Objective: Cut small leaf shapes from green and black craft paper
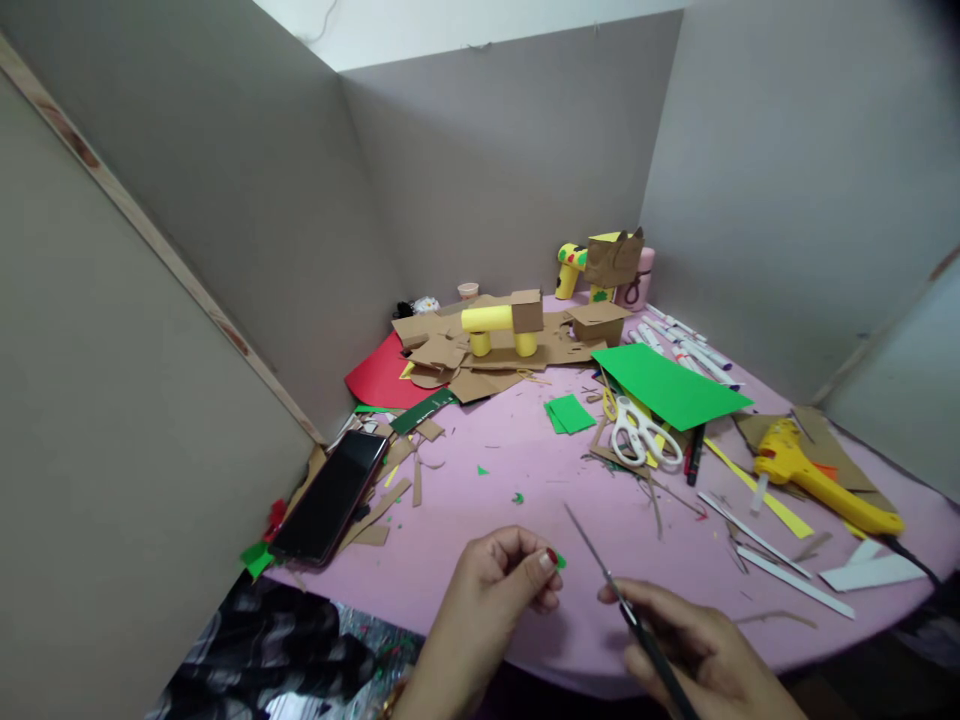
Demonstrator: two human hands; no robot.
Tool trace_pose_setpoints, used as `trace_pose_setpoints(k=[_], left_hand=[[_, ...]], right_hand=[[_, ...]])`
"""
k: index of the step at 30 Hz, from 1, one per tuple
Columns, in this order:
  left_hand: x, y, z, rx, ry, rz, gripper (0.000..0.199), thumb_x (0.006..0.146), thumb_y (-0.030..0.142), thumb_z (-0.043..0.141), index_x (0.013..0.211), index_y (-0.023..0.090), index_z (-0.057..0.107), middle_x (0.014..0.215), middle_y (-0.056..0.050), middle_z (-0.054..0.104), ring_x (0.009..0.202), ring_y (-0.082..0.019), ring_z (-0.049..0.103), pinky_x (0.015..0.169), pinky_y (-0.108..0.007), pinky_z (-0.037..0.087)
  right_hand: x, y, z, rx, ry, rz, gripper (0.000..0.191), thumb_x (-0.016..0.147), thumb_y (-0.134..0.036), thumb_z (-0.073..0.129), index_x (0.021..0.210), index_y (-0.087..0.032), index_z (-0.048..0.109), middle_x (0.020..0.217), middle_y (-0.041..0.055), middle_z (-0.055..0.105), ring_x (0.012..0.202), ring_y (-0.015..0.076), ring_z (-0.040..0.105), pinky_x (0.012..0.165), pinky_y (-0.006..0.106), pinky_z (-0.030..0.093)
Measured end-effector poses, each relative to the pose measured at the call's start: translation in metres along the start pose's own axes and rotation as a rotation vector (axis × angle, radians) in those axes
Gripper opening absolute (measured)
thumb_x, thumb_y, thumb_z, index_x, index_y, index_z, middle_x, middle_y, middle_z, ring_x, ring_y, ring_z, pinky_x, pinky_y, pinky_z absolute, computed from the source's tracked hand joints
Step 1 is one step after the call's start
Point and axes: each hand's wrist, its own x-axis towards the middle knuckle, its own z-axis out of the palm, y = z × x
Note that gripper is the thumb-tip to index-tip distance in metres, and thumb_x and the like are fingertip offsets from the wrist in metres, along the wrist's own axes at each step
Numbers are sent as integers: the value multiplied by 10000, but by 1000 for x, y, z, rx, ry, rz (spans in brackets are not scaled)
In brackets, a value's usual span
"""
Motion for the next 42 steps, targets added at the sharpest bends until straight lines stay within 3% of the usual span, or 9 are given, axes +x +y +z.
trace_pose_setpoints(k=[3, 10, 13, 24, 29, 32, 37, 42], left_hand=[[1, -3, 2, -97, 16, -51, 278, 663, 386, 711, 656, 126, 615, 617, -28, 658, 487, -92, 535, 512, -204, 401], [0, -6, 8, -183, 70, -143, 326, 592, 429, 754, 598, 125, 636, 564, -21, 655, 422, -72, 506, 454, -185, 376], [-5, -5, 14, -180, 88, -115, 308, 613, 403, 750, 566, 124, 627, 528, -4, 626, 410, -61, 485, 448, -175, 366], [-15, -5, 19, -100, 12, -50, 293, 702, 409, 685, 658, 123, 645, 594, -20, 632, 480, -89, 515, 509, -197, 396], [-22, 7, 18, 190, 103, 117, 186, 748, 319, 636, 736, 139, 684, 646, -25, 629, 604, -140, 530, 582, -220, 406], [-25, 10, 19, 326, 72, 124, 158, 748, 276, 623, 685, 144, 683, 624, -23, 606, 610, -151, 510, 571, -226, 384], [-23, 4, 23, 189, -21, 9, 153, 716, 274, 622, 635, 145, 636, 549, 17, 519, 522, -110, 430, 512, -211, 333], [-23, 5, 28, 83, 45, -10, 171, 701, 284, 619, 609, 144, 582, 512, 28, 493, 488, -105, 435, 492, -212, 340]], right_hand=[[6, 4, 0, 207, 32, 66, 345, 699, -370, 710, 1000, -203, 681, 548, -53, 512, 447, 95, 446, 438, 202, 377], [19, -15, 18, 371, 146, -7, 357, 659, -310, 770, 967, -198, 629, 645, -24, 612, 546, 122, 535, 501, 214, 424], [23, -19, 24, 431, 154, -33, 348, 656, -261, 775, 962, -204, 620, 669, -22, 630, 582, 126, 562, 541, 220, 448], [21, -29, 21, 475, 145, -8, 369, 600, -153, 784, 924, -187, 610, 607, -56, 586, 519, 96, 503, 470, 192, 384], [21, -38, 19, 467, 114, 41, 393, 543, -104, 802, 892, -179, 637, 623, -50, 594, 556, 101, 516, 521, 198, 409], [20, -39, 17, 433, 105, 30, 399, 523, -102, 802, 880, -186, 645, 630, -45, 597, 570, 112, 529, 535, 210, 416], [21, -37, 14, 398, 95, -12, 339, 595, -152, 768, 905, -192, 634, 640, -33, 602, 573, 116, 522, 536, 220, 418], [24, -33, 15, 487, 137, -13, 372, 604, -241, 787, 928, -208, 609, 587, -68, 562, 472, 87, 479, 457, 194, 383]])
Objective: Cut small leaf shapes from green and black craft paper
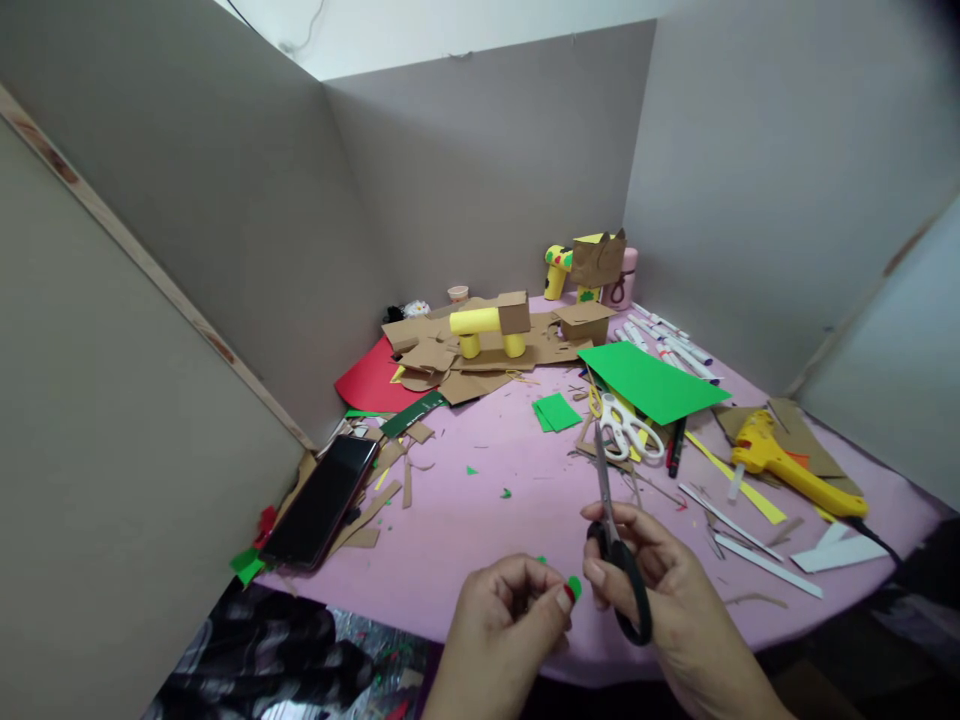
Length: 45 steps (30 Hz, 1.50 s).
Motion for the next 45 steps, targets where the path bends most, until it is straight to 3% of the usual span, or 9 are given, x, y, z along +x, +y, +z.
trace_pose_setpoints(k=[4, 9, 16, 24, 29, 33, 45], left_hand=[[-2, 3, 1, -6, 53, 45, 169, 725, 275, 603, 627, 139, 582, 517, 25, 516, 495, -106, 464, 516, -210, 362], [-2, -2, 1, 0, 24, 68, 201, 770, 326, 583, 692, 142, 562, 522, 30, 513, 511, -108, 457, 535, -208, 354], [-4, -8, 4, 104, 40, 149, 262, 789, 389, 571, 714, 138, 568, 594, 21, 501, 567, -121, 449, 539, -212, 351], [-3, -5, 6, -124, 3, 103, 308, 791, 423, 582, 703, 129, 610, 635, -19, 604, 560, -119, 527, 550, -212, 406], [-1, -3, 7, -173, 39, 64, 237, 675, 337, 720, 647, 128, 612, 540, 15, 583, 514, -91, 498, 523, -179, 376], [0, -3, 5, -175, 67, 49, 215, 680, 316, 702, 635, 128, 606, 512, 18, 576, 498, -92, 490, 513, -182, 366], [-2, 1, 5, -14, 109, 87, 137, 697, 253, 639, 639, 131, 615, 549, 12, 572, 530, -110, 489, 526, -199, 374]], right_hand=[[-6, 1, -1, -10, 21, 42, 354, 620, -249, 783, 928, -193, 618, 614, -50, 594, 483, 85, 487, 463, 195, 385], [-12, 3, 1, -55, 6, -4, 333, 629, -217, 781, 929, -193, 639, 666, -23, 639, 586, 121, 566, 515, 205, 417], [-10, 5, 1, -21, 6, -2, 433, 555, -94, 820, 927, -230, 645, 677, -51, 632, 616, 105, 566, 534, 166, 425], [-5, -1, 5, 96, 14, 11, 398, 555, -126, 817, 897, -224, 638, 620, -66, 609, 521, 80, 504, 495, 168, 417], [-7, -2, 8, 101, 29, 12, 400, 562, -192, 829, 910, -216, 634, 631, -55, 616, 533, 82, 501, 501, 171, 418], [-5, -2, 8, 88, 22, -1, 371, 604, -205, 807, 927, -220, 626, 631, -57, 603, 533, 82, 492, 491, 170, 406], [0, -3, 7, 71, -2, -17, 425, 535, -130, 825, 905, -210, 633, 611, -59, 605, 534, 90, 490, 493, 178, 388]])
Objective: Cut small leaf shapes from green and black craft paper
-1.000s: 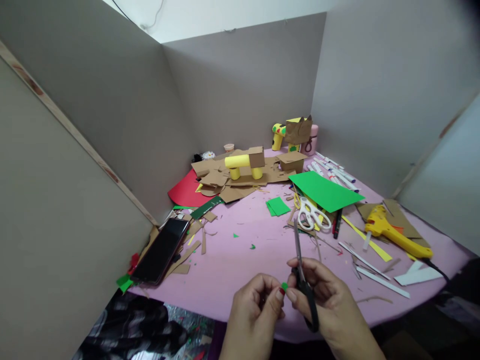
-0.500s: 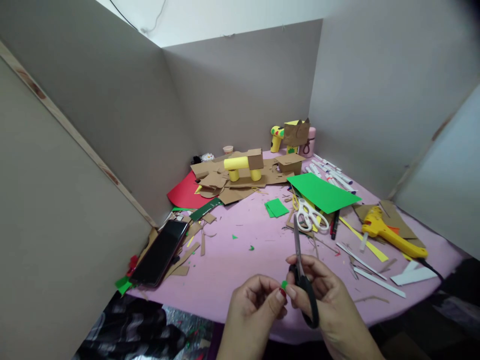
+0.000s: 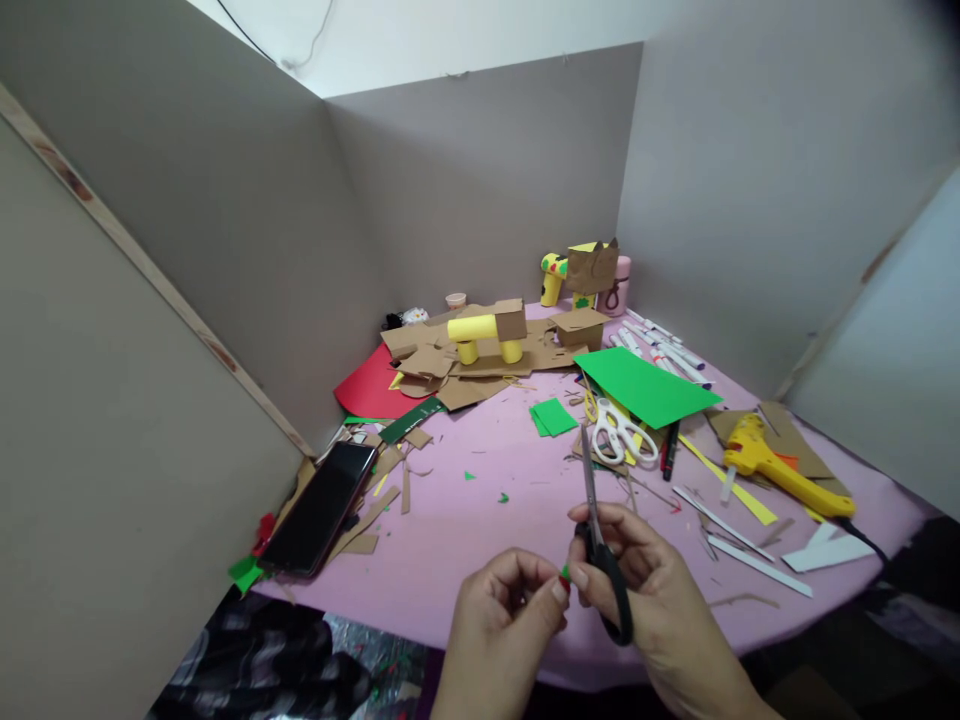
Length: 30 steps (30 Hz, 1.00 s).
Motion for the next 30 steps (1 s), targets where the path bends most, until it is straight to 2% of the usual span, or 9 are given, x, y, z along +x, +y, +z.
trace_pose_setpoints(k=[6, 11, 13, 16, 19, 22, 25, 28, 30], left_hand=[[-5, -4, -1, 150, 89, 164, 179, 774, 303, 603, 679, 152, 625, 615, 2, 599, 598, -126, 549, 568, -193, 413], [-6, -8, 0, 197, 62, 293, 52, 781, 212, 603, 754, 176, 631, 682, -6, 654, 621, -135, 618, 569, -188, 467], [-5, -13, -1, 328, 116, 465, 33, 783, 162, 604, 788, 184, 629, 718, -15, 657, 653, -145, 626, 603, -208, 481], [-2, -22, -3, 585, 246, 843, 155, 788, 73, 596, 872, 192, 649, 772, -41, 668, 718, -164, 616, 685, -247, 474], [-2, -28, -3, 685, 295, 1008, 243, 773, 31, 598, 923, 203, 684, 781, -68, 693, 717, -182, 612, 685, -262, 475], [-4, -27, 0, 622, 303, 956, 280, 738, 9, 607, 888, 217, 721, 779, -94, 708, 722, -210, 616, 675, -283, 477], [-5, -20, 1, 461, 338, 777, 239, 717, 29, 626, 767, 233, 741, 728, -83, 708, 700, -211, 616, 661, -286, 470], [-1, -12, 0, 120, 354, 397, 119, 670, 99, 698, 641, 214, 713, 631, -33, 677, 622, -164, 599, 609, -239, 466], [3, -9, -1, -206, 301, 104, 57, 633, 164, 746, 614, 177, 694, 574, -7, 647, 545, -118, 568, 546, -195, 454]], right_hand=[[1, 0, 2, 90, 21, 11, 405, 573, -154, 808, 923, -227, 619, 596, -72, 591, 496, 70, 464, 478, 168, 362], [0, 1, 4, 120, 31, 10, 417, 557, -178, 825, 918, -221, 621, 590, -70, 592, 498, 68, 464, 487, 166, 365], [-1, 2, 4, 126, 45, 16, 422, 550, -187, 831, 916, -215, 621, 589, -68, 592, 502, 70, 460, 493, 170, 372], [-2, 2, 6, 135, 60, 11, 407, 567, -189, 823, 916, -216, 617, 585, -71, 588, 498, 68, 452, 495, 170, 372], [-4, 2, 8, 138, 66, 15, 401, 573, -170, 817, 916, -214, 613, 580, -72, 587, 495, 68, 453, 492, 168, 367], [-4, 1, 10, 139, 65, 25, 409, 566, -151, 816, 915, -207, 608, 580, -70, 585, 493, 74, 459, 486, 176, 368], [-4, 2, 10, 122, 63, 13, 404, 585, -175, 812, 929, -209, 605, 600, -62, 590, 499, 81, 473, 490, 185, 384], [-4, 5, 7, 75, 86, -38, 372, 620, -217, 800, 936, -221, 605, 620, -59, 590, 528, 87, 498, 495, 179, 401], [-3, 9, 5, 43, 92, -62, 351, 638, -221, 790, 936, -227, 605, 629, -60, 594, 540, 86, 512, 497, 171, 408]])
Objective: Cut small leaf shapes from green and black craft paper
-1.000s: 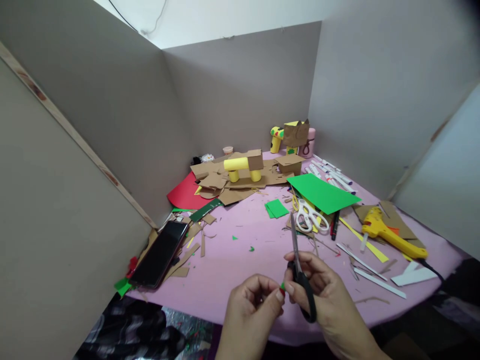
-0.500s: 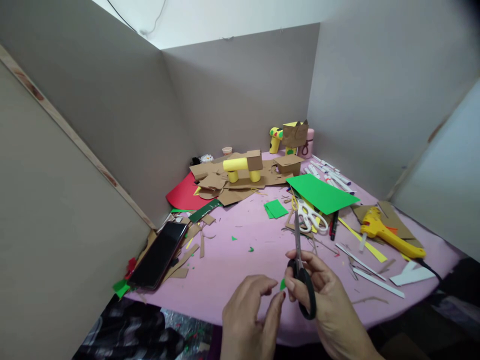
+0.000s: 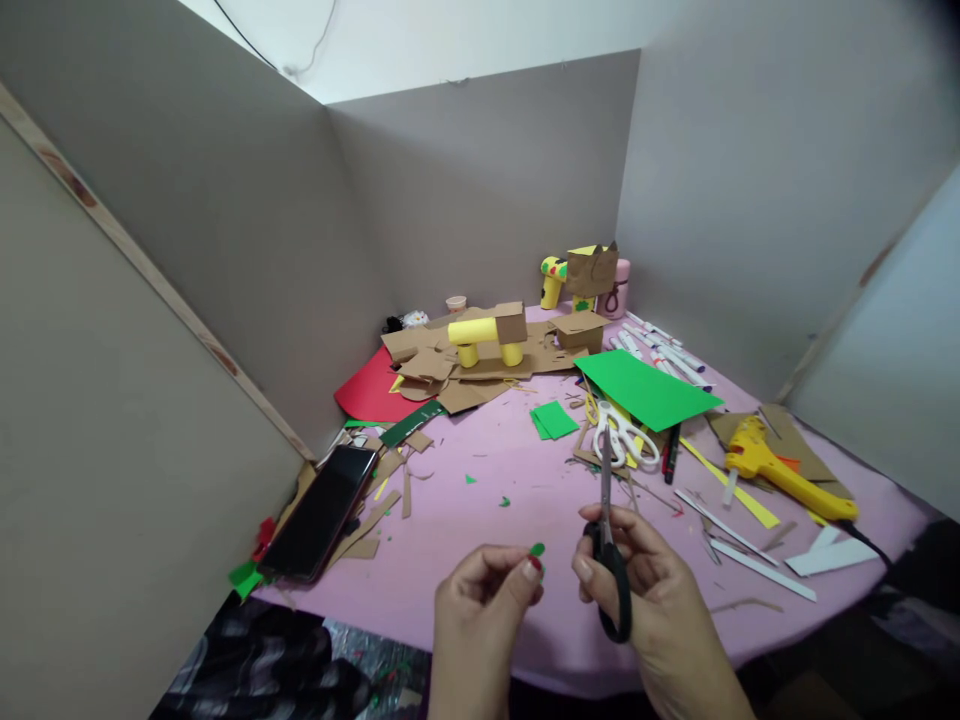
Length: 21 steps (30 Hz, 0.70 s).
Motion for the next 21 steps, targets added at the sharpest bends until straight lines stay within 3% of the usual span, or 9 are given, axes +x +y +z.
trace_pose_setpoints(k=[3, 6, 15, 21], left_hand=[[5, 0, 0, -322, -49, -322, 155, 560, 199, 806, 618, 127, 682, 548, 3, 634, 471, -70, 538, 496, -157, 445], [5, -2, 1, -396, -78, -406, 202, 517, 184, 836, 612, 107, 675, 546, 4, 636, 450, -55, 544, 484, -143, 449], [-1, -9, 5, -281, -209, -392, 236, 533, 271, 827, 587, 117, 656, 532, 18, 607, 433, -60, 508, 465, -168, 402], [2, -7, -2, 34, -275, -227, 276, 602, 379, 765, 580, 132, 643, 501, 4, 591, 489, -101, 499, 510, -200, 373]], right_hand=[[1, 5, -2, -38, -23, -12, 337, 655, -200, 776, 947, -228, 610, 644, -55, 611, 550, 85, 530, 509, 165, 420], [2, 8, -3, -51, -40, -28, 350, 634, -165, 786, 936, -232, 623, 655, -51, 628, 580, 95, 560, 537, 169, 444], [3, 7, -4, -64, -40, -28, 426, 567, -67, 798, 927, -226, 636, 669, -41, 631, 627, 123, 581, 575, 197, 474], [3, 2, -7, -178, -124, -31, 354, 625, -76, 734, 936, -203, 619, 649, -34, 613, 586, 122, 567, 537, 212, 444]])
